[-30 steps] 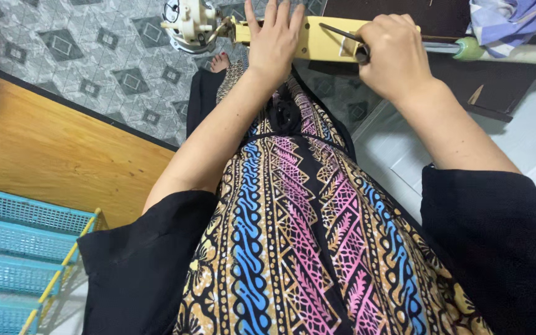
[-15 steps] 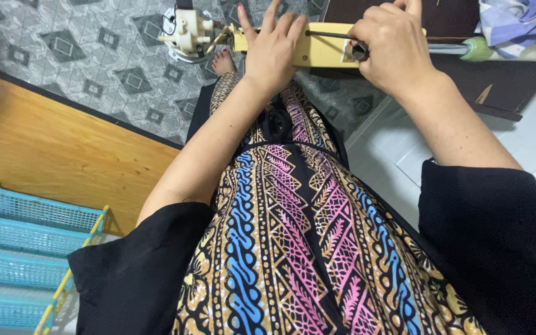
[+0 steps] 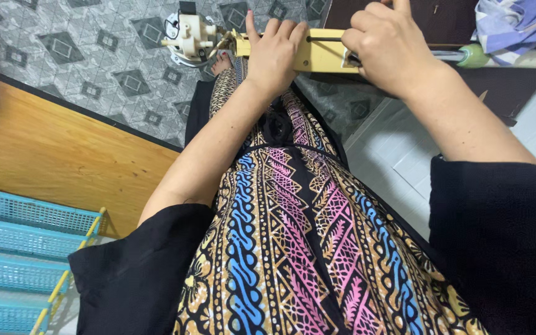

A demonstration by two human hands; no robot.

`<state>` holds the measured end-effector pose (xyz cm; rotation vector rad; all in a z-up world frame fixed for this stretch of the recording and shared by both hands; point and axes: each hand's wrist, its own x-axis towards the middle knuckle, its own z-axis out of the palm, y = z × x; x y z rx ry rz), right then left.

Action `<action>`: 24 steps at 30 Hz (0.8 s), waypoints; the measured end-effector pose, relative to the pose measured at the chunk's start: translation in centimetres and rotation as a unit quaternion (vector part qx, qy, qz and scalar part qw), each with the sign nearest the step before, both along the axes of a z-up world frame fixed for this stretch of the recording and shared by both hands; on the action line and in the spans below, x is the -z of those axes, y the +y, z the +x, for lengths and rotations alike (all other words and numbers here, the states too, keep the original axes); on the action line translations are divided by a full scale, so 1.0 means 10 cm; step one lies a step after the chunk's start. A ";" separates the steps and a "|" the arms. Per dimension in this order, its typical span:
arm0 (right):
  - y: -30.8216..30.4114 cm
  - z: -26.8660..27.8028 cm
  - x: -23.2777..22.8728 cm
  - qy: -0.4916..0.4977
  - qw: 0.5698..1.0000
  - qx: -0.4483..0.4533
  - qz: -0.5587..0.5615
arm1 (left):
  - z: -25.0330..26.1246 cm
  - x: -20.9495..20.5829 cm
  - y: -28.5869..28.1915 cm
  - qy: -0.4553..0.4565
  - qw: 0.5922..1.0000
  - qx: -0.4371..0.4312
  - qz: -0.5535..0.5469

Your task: The person uses a screwdriver to tighten screws on the yellow plastic base of an electric fan. They repeatedly insert and turn the screwdriver at multiple screw holes on the base, then lift the assembled base unit.

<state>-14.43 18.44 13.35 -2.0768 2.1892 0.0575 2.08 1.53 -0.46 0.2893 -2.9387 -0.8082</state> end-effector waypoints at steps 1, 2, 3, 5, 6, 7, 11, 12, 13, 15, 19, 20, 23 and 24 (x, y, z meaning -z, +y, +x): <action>-0.03 0.00 -0.03 0.005 1.000 -0.014 0.000 | 0.00 0.01 0.01 -0.001 1.000 0.000 -0.006; -0.07 0.00 -0.06 0.010 1.000 -0.028 -0.005 | -0.01 0.02 0.01 0.000 1.000 0.001 -0.004; -0.12 0.01 -0.09 0.019 0.999 -0.049 -0.007 | -0.01 0.03 0.02 0.001 1.000 0.001 -0.003; -0.23 0.03 -0.14 0.037 0.995 -0.095 -0.012 | -0.03 0.05 0.01 0.002 1.000 0.003 -0.010; -0.30 0.04 -0.16 0.047 0.991 -0.121 -0.013 | -0.03 0.05 0.00 0.002 1.000 0.005 -0.018; -0.36 0.04 -0.18 0.070 0.988 -0.141 0.003 | -0.04 0.06 -0.01 0.002 1.000 0.008 -0.026; -0.57 0.04 -0.23 0.084 0.976 -0.181 0.083 | -0.04 0.05 -0.04 0.017 1.000 0.024 -0.010; -0.62 0.04 -0.24 0.069 0.975 -0.181 0.108 | -0.04 0.04 -0.05 0.017 0.999 0.024 -0.015; -0.65 0.08 -0.24 0.044 0.973 -0.167 0.153 | -0.03 0.03 -0.05 0.018 0.999 0.024 -0.020; -0.73 0.13 -0.26 -0.004 0.960 -0.138 0.242 | -0.06 0.01 -0.07 0.015 0.999 0.029 -0.014; -0.84 0.16 -0.29 -0.027 0.959 -0.090 0.268 | -0.10 0.01 -0.07 0.004 0.999 0.031 -0.022; -0.86 0.13 -0.27 -0.028 0.953 -0.066 0.294 | -0.09 0.01 -0.06 0.010 0.999 0.031 -0.020; -0.85 0.14 -0.19 -0.055 0.964 0.020 0.259 | -0.03 0.01 -0.06 0.017 0.999 0.032 -0.018; -0.82 0.09 -0.18 -0.062 0.970 0.054 0.227 | -0.08 0.00 -0.07 0.018 0.999 0.034 -0.018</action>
